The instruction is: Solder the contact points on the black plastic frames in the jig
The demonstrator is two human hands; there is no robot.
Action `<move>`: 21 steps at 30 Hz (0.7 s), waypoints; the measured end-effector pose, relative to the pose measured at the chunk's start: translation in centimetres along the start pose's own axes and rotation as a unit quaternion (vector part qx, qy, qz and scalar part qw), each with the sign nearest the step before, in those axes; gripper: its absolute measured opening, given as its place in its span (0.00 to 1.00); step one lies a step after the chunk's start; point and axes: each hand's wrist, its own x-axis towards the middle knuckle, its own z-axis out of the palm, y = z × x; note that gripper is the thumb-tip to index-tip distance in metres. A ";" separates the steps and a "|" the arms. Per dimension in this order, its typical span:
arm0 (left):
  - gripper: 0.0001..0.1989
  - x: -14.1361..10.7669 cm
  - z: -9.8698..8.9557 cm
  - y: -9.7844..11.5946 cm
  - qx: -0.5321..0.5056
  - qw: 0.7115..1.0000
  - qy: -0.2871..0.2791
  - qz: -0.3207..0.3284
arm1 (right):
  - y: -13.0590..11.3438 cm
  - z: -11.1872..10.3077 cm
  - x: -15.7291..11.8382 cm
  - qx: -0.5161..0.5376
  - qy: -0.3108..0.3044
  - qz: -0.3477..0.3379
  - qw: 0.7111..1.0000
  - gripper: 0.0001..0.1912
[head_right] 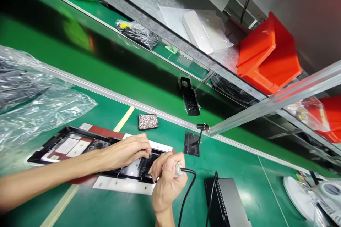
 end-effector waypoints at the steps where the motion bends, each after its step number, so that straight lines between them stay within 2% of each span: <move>1: 0.14 0.0 0.1 0.0 0.012 1.000 -0.010 0.024 | 0.0 0.0 0.0 0.001 0.001 -0.001 1.000 0.19; 4: 0.16 0.1 0.1 -0.2 0.049 0.996 -0.023 0.075 | 0.1 -0.1 0.1 0.004 0.004 -0.004 1.000 0.19; 11: 0.12 0.6 -0.3 -0.2 0.104 0.983 -0.027 0.150 | 0.0 -0.1 -0.1 0.004 0.008 0.004 1.000 0.19; 16: 0.12 0.8 -0.1 -0.3 0.117 0.979 -0.023 0.165 | 0.0 0.0 -0.1 0.004 0.011 0.003 1.000 0.19; 21: 0.12 -0.1 0.2 -1.0 0.113 0.981 0.000 0.158 | -0.1 0.1 -0.1 0.001 0.010 0.001 1.000 0.19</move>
